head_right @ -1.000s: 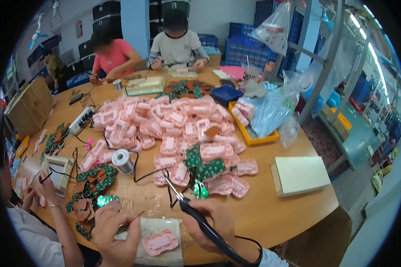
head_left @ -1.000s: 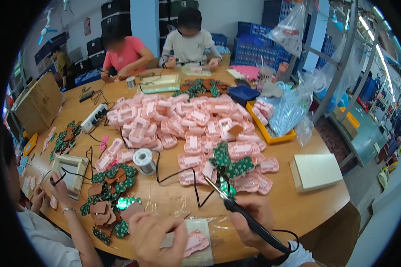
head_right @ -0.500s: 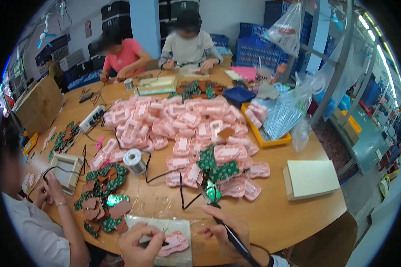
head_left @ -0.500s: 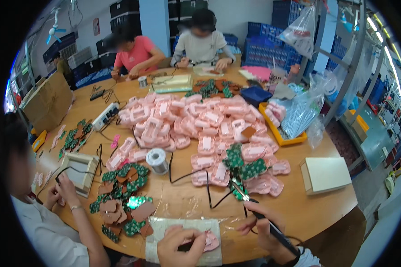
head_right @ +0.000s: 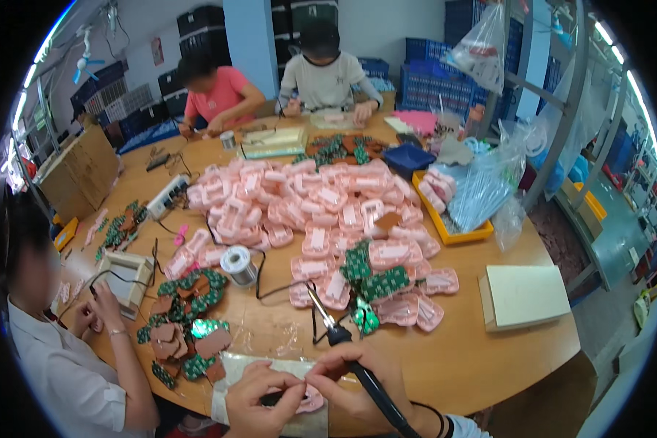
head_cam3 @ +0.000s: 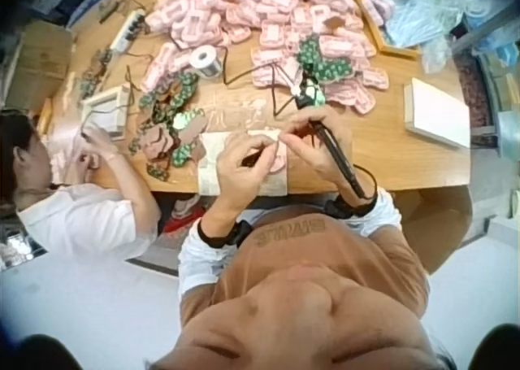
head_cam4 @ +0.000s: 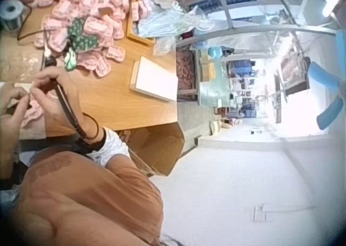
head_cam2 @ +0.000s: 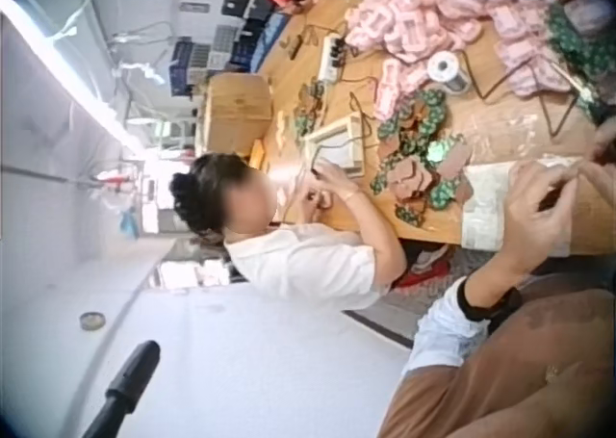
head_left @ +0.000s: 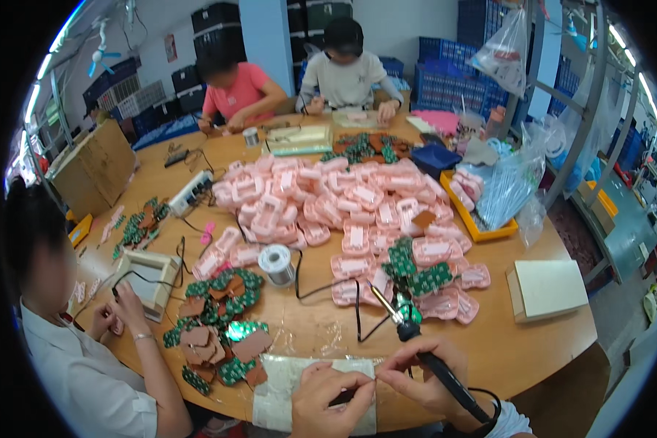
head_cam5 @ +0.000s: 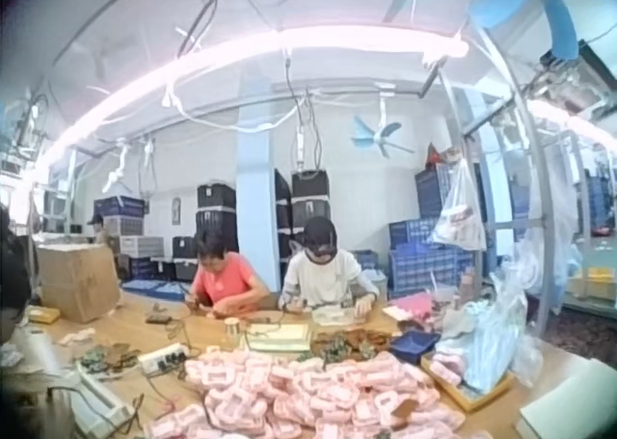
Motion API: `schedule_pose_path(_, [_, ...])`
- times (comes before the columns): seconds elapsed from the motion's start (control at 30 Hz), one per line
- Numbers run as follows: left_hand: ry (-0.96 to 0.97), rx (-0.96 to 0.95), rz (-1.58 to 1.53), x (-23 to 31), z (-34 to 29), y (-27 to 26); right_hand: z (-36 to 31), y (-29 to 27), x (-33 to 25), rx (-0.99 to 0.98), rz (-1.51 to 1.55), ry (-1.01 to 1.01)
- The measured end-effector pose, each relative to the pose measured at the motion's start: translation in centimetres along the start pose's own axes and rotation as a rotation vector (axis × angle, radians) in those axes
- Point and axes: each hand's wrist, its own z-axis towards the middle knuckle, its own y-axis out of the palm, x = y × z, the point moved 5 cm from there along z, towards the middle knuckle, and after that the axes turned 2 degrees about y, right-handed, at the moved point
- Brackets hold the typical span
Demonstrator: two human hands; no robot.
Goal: The person uses a soldering iron to attach wires to small pink plastic housings containing circuit boards. They repeatedly pick up a housing, apply solder to connection points, and place the finished unit aside. Other workers are visible at the same table performing similar tasks.
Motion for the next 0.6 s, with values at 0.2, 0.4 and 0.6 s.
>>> schedule_pose_path(0.2, [0.031, 0.014, 0.037, 0.2, 0.0, -0.1, -0.6, 0.3, 0.8, 0.104, 0.054, 0.025])
schedule_pose_path(0.4, [0.119, 0.01, 0.071, 0.8, -0.4, -0.4, -0.8, 0.6, 0.4, 0.098, 0.098, -0.027])
schedule_pose_path(0.6, [0.055, 0.043, 0.046, 0.4, -0.8, -0.3, -0.7, 1.1, -1.3, 0.161, 0.123, -0.123])
